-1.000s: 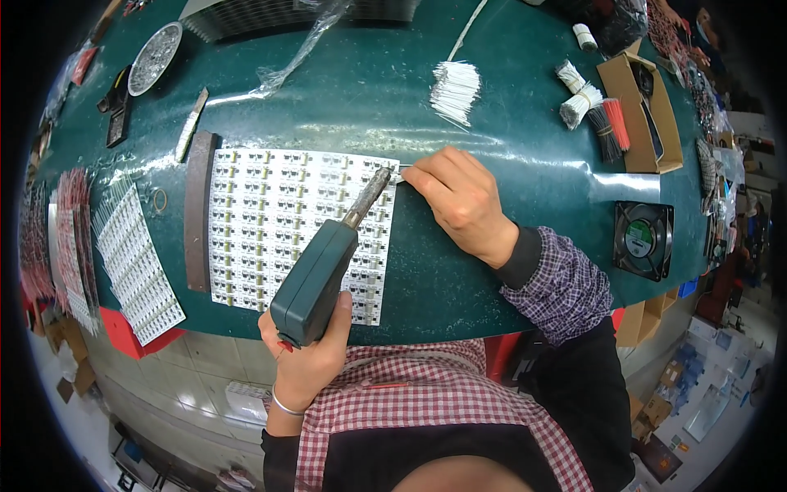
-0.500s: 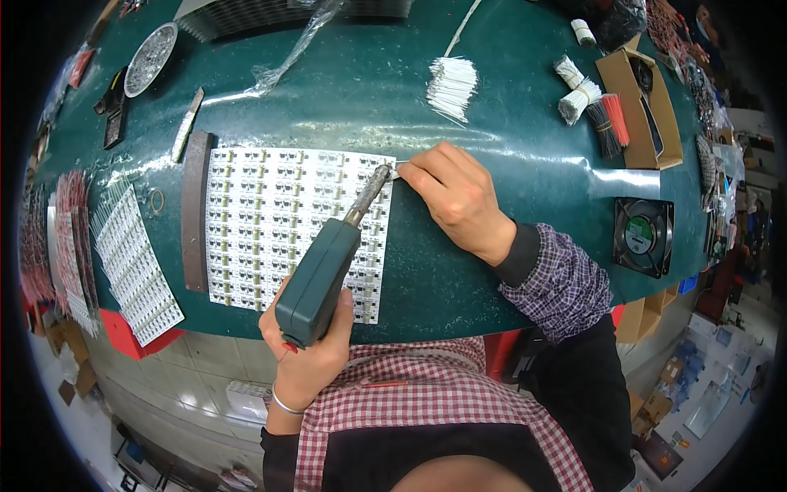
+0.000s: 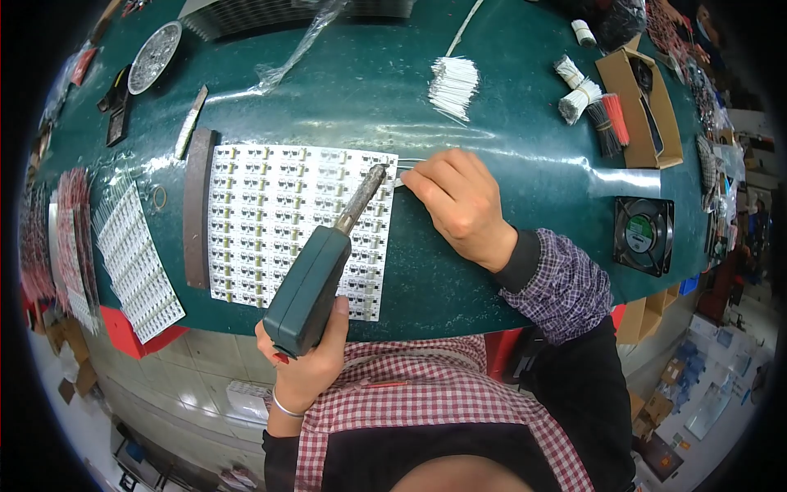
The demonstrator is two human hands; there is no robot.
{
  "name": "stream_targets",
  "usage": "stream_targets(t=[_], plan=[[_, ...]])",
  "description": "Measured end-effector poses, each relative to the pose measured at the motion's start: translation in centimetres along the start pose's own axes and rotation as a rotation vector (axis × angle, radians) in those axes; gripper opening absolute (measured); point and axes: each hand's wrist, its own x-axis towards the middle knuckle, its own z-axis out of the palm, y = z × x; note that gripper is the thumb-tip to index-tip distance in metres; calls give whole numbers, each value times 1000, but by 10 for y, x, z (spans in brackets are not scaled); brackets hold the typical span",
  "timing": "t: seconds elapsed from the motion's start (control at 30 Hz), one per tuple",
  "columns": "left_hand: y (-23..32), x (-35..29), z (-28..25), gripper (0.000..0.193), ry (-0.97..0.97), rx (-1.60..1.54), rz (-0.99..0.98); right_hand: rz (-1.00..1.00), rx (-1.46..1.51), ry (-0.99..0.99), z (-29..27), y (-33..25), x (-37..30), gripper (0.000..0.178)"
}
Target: The person solders components onto circuit board panels using a soldering gun, pressing the leads into place by hand while applying heat. The person flips and repositions the circuit boards on the table to solder more joints.
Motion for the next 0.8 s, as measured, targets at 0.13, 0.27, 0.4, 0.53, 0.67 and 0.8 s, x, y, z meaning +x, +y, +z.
stream_targets(t=[0.13,0.27,0.4,0.53,0.67,0.8], plan=[[-6,-2,2,12,30,8,38,18,20,-14,1,-1,-3,26],[-6,0,2,12,10,-35,49,23,28,-30,3,1,-5,27],[-12,0,4,11,58,118,202,36,59,-15,5,1,-4,28],[-3,1,3,12,-11,-80,-8,44,88,-22,7,2,-5,28],[-3,3,4,13,11,-10,54,46,88,-31,6,2,-5,29],[-3,2,5,14,-11,-83,4,48,85,-26,7,2,-5,30]])
